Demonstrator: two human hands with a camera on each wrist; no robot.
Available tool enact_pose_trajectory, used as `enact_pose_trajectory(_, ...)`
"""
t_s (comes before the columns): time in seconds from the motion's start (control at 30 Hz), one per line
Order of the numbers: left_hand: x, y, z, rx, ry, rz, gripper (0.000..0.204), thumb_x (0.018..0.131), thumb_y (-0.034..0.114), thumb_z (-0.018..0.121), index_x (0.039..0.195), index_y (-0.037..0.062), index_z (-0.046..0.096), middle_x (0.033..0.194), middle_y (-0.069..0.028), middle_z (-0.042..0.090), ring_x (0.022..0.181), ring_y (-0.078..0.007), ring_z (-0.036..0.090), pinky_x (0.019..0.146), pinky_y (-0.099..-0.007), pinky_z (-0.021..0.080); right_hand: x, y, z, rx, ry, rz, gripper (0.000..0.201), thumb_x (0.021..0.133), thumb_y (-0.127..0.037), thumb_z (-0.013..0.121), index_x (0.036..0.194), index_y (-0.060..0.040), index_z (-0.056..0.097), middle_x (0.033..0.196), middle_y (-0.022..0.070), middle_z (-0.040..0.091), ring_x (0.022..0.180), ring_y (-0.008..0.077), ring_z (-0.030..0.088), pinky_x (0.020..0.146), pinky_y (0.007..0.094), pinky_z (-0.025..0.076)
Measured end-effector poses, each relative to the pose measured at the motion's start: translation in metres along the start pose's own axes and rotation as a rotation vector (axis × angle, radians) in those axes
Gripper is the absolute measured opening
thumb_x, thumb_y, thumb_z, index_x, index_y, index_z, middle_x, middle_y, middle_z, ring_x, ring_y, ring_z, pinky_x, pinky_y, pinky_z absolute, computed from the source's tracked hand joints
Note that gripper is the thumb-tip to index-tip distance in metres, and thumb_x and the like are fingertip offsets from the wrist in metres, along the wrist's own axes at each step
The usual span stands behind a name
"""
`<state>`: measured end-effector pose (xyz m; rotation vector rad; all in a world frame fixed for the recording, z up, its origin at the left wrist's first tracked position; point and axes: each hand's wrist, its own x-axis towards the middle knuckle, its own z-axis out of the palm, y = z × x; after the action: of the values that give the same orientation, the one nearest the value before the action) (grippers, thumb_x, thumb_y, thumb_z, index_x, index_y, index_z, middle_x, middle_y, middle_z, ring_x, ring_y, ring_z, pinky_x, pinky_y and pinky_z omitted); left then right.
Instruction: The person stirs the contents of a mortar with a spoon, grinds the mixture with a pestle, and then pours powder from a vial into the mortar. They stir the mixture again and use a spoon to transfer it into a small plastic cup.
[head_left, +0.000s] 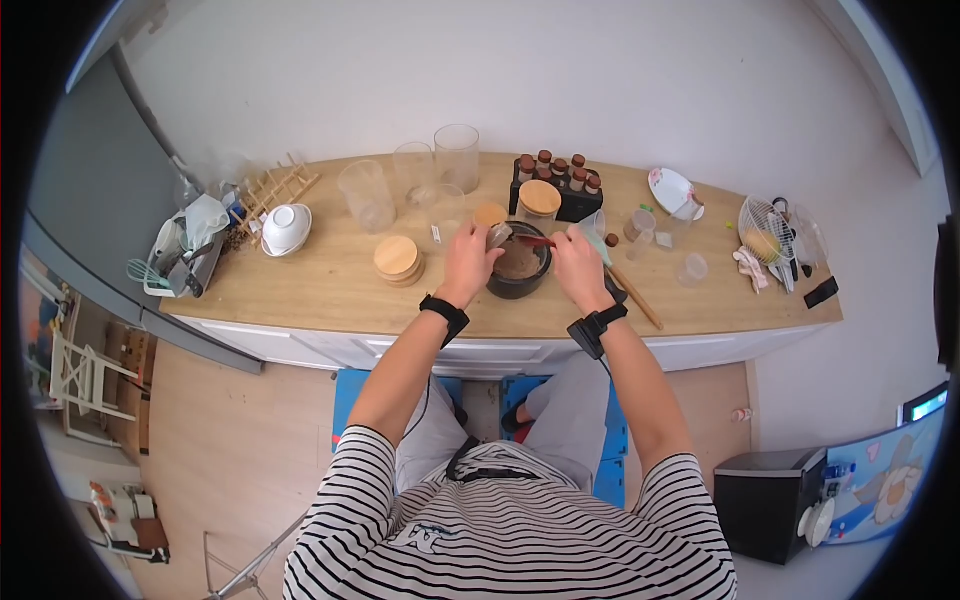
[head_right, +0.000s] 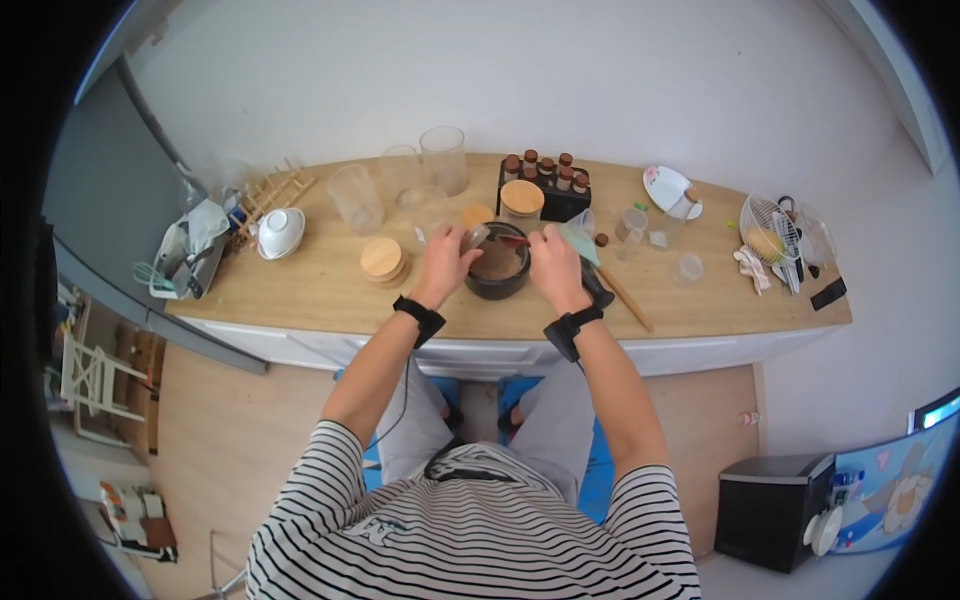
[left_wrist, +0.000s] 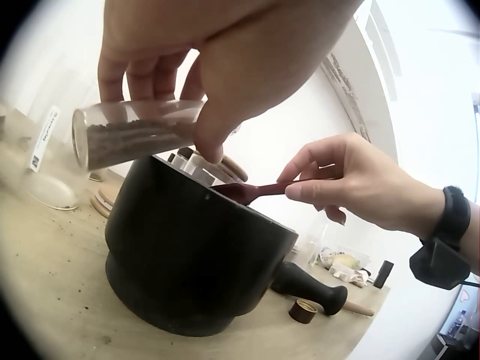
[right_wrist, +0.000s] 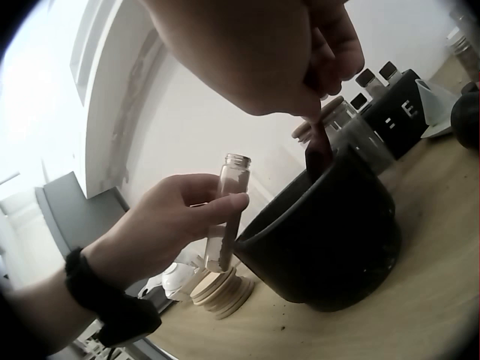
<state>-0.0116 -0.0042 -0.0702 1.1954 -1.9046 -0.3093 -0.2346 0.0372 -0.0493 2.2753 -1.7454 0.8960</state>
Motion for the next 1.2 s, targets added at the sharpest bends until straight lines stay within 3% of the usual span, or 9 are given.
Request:
enact_pose_trajectory(0.13,-0.006,-0.006,0.002,-0.020,-0.001,-0.041,0.035,0.079,0.009,0.085,0.108,-0.0003,0.069,0.101,-0.0213,0.063,0.094,-0.0428,0.063,0.079,-0.0470,0.054,0.002,-0.004,0.009,0.034,0.019,-0.243,0.017,0.083,0.001,0.069,0.098,-0.0055,0.065,0.095,0.0129,0.055,0.090,0.0351,0.065,0.072,0.0464,0.053)
enact_pose_trajectory(0.23,-0.009,-0.008,-0.005,0.009,-0.019,-0.022,0.034,0.079,0.011,0.084,0.109,0.0012,0.069,0.101,-0.0206,0.064,0.094,-0.0414,0.064,0.081,-0.0471,0.054,0.005,-0.008,-0.009,0.064,-0.121,-0.380,0.019,0.080,0.001,0.069,0.097,-0.0052,0.064,0.095,0.0114,0.056,0.090,0.0328,0.065,0.072,0.0442,0.054)
enact_pose_trajectory(0.43,-0.019,-0.010,-0.009,0.033,-0.050,0.005,0.034,0.084,0.012,0.081,0.113,0.0016,0.068,0.104,-0.0216,0.062,0.093,-0.0418,0.066,0.080,-0.0477,0.055,0.024,-0.006,-0.011,-0.052,-0.031,-0.321,0.012,0.080,-0.001,0.068,0.090,-0.0058,0.063,0.096,0.0101,0.055,0.093,0.0296,0.065,0.070,0.0425,0.055)
enact_pose_trajectory(0.63,-0.028,-0.013,-0.007,0.010,-0.030,0.034,0.038,0.085,0.013,0.082,0.119,0.0042,0.069,0.101,-0.0207,0.063,0.090,-0.0411,0.065,0.077,-0.0469,0.054,0.010,-0.007,-0.012,-0.005,-0.222,-0.357,0.012,0.081,-0.001,0.067,0.092,-0.0062,0.068,0.096,0.0107,0.058,0.091,0.0317,0.068,0.070,0.0466,0.055)
enact_pose_trajectory(0.73,-0.028,-0.015,-0.006,0.010,-0.027,0.047,0.039,0.086,0.015,0.081,0.122,0.0064,0.069,0.099,-0.0203,0.063,0.088,-0.0407,0.065,0.076,-0.0469,0.054,0.021,0.004,-0.029,0.052,-0.243,-0.237,0.017,0.083,-0.004,0.071,0.099,-0.0077,0.075,0.094,0.0112,0.057,0.088,0.0331,0.066,0.075,0.0457,0.055)
enact_pose_trajectory(0.83,-0.030,-0.014,-0.007,0.026,-0.022,0.048,0.038,0.088,0.016,0.079,0.123,0.0064,0.069,0.099,-0.0206,0.065,0.085,-0.0413,0.067,0.075,-0.0478,0.055,0.039,0.004,-0.043,-0.133,-0.297,-0.117,0.014,0.084,-0.006,0.073,0.097,-0.0090,0.079,0.096,0.0131,0.058,0.091,0.0343,0.066,0.077,0.0474,0.055)
enact_pose_trajectory(0.87,-0.030,-0.014,-0.007,0.031,-0.014,0.049,0.038,0.088,0.017,0.079,0.123,0.0065,0.069,0.098,-0.0205,0.065,0.085,-0.0412,0.067,0.075,-0.0479,0.055,0.043,0.002,-0.043,-0.181,-0.319,-0.099,0.008,0.084,-0.008,0.075,0.091,-0.0061,0.079,0.093,0.0151,0.067,0.091,0.0358,0.069,0.078,0.0464,0.056)
enact_pose_trajectory(0.97,-0.030,-0.013,-0.006,0.045,-0.008,0.055,0.038,0.089,0.017,0.078,0.124,0.0064,0.069,0.097,-0.0205,0.065,0.084,-0.0411,0.067,0.073,-0.0483,0.054,0.050,0.002,-0.020,-0.105,-0.554,0.039,0.008,0.085,-0.010,0.076,0.089,-0.0026,0.078,0.088,0.0176,0.074,0.086,0.0378,0.071,0.077,0.0439,0.058)
enact_pose_trajectory(1.2,-0.031,-0.020,-0.003,0.055,-0.068,0.035,0.045,0.096,0.016,0.071,0.137,0.0031,0.059,0.102,-0.0240,0.061,0.087,-0.0439,0.064,0.075,-0.0487,0.054,0.013,0.013,0.019,0.300,-0.319,0.292,0.014,0.087,-0.013,0.077,0.094,-0.0011,0.079,0.084,0.0168,0.076,0.079,0.0286,0.074,0.074,0.0391,0.057)
